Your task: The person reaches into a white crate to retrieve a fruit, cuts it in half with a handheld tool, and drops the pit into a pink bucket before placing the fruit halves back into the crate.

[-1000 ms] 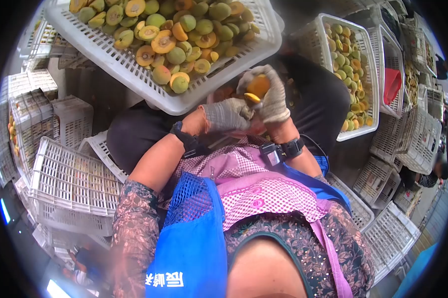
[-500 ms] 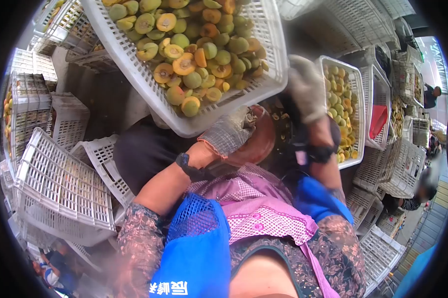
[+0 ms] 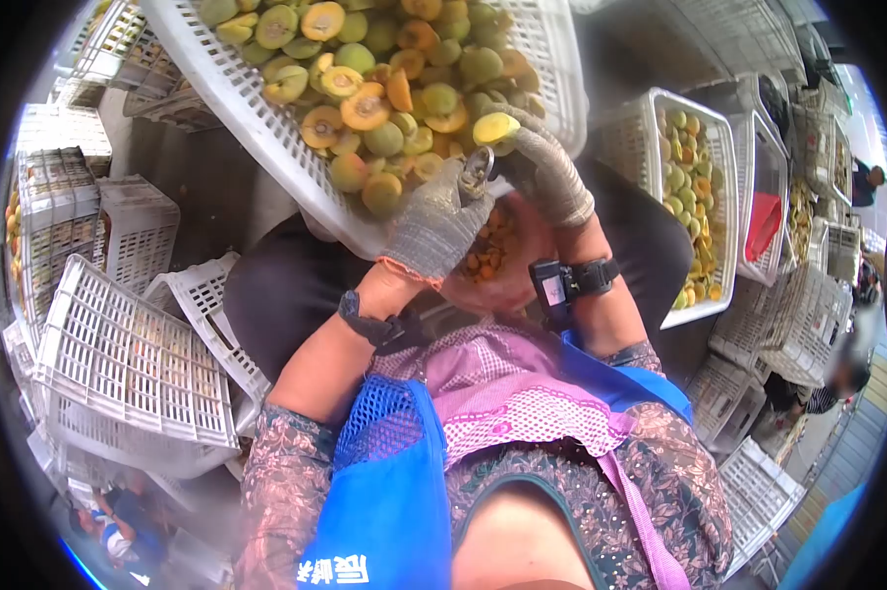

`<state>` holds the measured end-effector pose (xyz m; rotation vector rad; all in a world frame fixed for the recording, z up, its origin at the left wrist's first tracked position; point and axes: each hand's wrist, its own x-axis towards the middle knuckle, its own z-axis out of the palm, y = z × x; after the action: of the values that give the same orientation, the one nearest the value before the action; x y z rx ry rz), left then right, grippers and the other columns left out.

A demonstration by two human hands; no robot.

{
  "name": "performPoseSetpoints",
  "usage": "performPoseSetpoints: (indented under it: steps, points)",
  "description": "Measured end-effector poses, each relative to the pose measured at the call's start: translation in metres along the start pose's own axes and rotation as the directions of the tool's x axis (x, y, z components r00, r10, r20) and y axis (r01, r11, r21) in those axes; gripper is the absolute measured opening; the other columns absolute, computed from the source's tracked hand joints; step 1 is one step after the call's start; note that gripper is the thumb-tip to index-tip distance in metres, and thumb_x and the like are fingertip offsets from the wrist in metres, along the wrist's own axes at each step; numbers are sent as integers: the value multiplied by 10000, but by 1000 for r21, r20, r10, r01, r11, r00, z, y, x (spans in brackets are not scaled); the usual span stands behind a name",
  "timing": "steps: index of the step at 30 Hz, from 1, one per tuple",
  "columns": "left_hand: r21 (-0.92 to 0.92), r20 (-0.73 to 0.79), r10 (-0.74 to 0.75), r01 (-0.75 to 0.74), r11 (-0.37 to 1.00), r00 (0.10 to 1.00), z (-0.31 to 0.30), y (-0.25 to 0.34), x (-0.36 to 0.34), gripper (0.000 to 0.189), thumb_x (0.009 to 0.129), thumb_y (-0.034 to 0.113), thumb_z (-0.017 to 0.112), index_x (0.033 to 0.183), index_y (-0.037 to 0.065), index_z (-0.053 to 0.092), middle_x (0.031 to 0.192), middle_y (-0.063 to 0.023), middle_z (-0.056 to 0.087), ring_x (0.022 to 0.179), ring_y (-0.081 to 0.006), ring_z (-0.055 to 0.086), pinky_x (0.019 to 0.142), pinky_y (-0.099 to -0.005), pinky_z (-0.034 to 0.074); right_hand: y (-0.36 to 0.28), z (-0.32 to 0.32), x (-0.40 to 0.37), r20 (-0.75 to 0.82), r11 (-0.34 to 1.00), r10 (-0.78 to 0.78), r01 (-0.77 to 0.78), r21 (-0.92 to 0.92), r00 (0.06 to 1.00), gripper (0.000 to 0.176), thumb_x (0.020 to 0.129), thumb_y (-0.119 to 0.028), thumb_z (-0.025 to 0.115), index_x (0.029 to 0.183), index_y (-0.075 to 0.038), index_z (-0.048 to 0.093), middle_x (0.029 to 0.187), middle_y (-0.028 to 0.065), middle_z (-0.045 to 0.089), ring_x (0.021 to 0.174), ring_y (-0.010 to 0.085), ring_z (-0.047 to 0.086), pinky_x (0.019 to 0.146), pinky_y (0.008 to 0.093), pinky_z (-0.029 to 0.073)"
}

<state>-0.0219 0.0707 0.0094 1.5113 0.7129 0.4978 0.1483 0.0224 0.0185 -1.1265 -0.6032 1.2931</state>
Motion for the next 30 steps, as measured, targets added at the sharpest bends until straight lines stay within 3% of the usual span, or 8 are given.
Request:
performPoseSetpoints:
  steps: [3,5,6,17,19,20,22,30]
  points:
    - [143,81,-9,-3,990,997,13,0,-8,301,846,91,601,1125,-5,539,1002,-99,586,956,-165,562,814,-283,469,13,-9,-37,103,991,-51,38,127,993,367,956,-115,465,1313,-30,440,1195,58,557,1090,121,527,938,259,435]
    - [224,106,96,-118,967,990,22,-5,-9,369,849,161,606,1175,6,528,1053,-127,597,990,-222,572,852,-329,464,25,-13,-54,66,963,-240,246,-107,969,334,964,-127,467,1286,-40,464,1198,61,553,1097,131,526,956,274,432]
    - [226,117,99,-123,966,988,25,-3,-9,369,849,161,606,1175,6,528,1053,-127,597,990,-222,572,852,-329,464,52,-32,-45,113,794,-64,-18,608,992,345,963,-226,496,1259,-50,487,1202,69,555,1101,159,530,965,298,430]
    - [404,262,181,-278,871,948,20,8,-11,304,835,162,553,1089,-4,567,1033,-233,593,950,-387,565,826,-416,465,51,-24,-47,48,694,149,-139,707,988,466,972,-348,460,1283,-2,472,1164,107,580,1050,190,550,959,318,431]
    - [460,286,-134,-14,888,949,22,25,-3,312,833,165,555,1095,-5,566,1053,-234,588,968,-385,563,842,-415,461,55,-22,-46,-56,821,-341,268,-504,939,483,975,-343,452,1306,9,451,1175,130,577,1061,185,553,935,311,451]
    - [522,294,-426,230,821,856,23,35,1,320,832,167,557,1101,-7,564,1073,-235,582,987,-383,561,857,-414,457,52,-21,-46,-56,822,-336,264,-504,940,483,975,-343,452,1306,9,451,1175,130,577,1061,185,553,935,311,451]
    - [515,295,-236,55,856,926,27,4,-5,318,833,165,555,1101,-7,562,1069,-236,585,992,-387,561,850,-414,459,39,-17,-49,-208,989,-1,31,143,978,447,963,-276,489,1306,8,446,1178,132,580,1090,192,549,935,314,455]
    - [434,169,59,-128,892,984,32,-25,11,358,880,201,510,1193,29,539,1153,-166,592,1033,-309,578,866,-375,466,20,-10,-65,-86,962,8,16,273,996,446,927,-153,536,1324,15,422,1214,115,550,1144,202,519,969,331,428]
